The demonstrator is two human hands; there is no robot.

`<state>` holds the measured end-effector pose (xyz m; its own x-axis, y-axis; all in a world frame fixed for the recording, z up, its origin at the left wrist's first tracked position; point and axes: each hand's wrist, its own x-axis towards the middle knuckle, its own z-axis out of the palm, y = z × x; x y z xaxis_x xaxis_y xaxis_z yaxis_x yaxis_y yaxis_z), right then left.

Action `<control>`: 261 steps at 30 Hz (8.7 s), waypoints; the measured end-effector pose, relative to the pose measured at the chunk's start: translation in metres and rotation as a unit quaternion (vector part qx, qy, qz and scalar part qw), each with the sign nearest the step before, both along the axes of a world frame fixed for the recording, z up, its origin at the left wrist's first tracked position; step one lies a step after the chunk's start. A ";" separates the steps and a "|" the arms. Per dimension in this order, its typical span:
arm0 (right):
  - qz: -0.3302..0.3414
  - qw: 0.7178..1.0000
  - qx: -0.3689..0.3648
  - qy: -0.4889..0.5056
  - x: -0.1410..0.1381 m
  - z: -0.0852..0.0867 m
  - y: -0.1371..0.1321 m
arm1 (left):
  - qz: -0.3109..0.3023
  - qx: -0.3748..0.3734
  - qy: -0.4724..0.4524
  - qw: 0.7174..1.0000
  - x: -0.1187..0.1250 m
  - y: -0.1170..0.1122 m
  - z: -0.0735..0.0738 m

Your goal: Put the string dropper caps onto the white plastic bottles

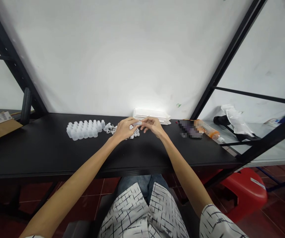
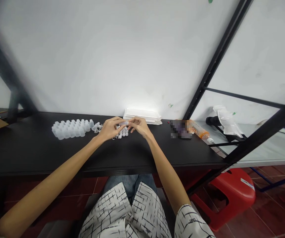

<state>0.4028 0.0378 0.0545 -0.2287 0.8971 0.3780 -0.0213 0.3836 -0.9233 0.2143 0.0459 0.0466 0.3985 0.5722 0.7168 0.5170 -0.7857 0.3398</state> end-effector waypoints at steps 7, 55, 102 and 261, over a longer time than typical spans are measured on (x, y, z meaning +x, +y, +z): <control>-0.015 1.000 0.015 -0.021 -0.002 -0.002 0.000 | 0.013 -0.083 -0.014 0.996 -0.004 0.003 0.002; -0.116 0.992 0.045 -0.003 0.002 0.004 0.000 | 0.042 -0.128 -0.002 0.991 -0.007 -0.002 0.007; -0.098 0.994 0.039 -0.030 -0.001 0.005 -0.005 | -0.031 -0.191 -0.025 0.981 -0.005 0.000 0.001; -0.018 0.992 0.024 -0.124 -0.021 -0.006 -0.006 | 0.045 -0.125 -0.010 0.991 0.003 -0.009 0.001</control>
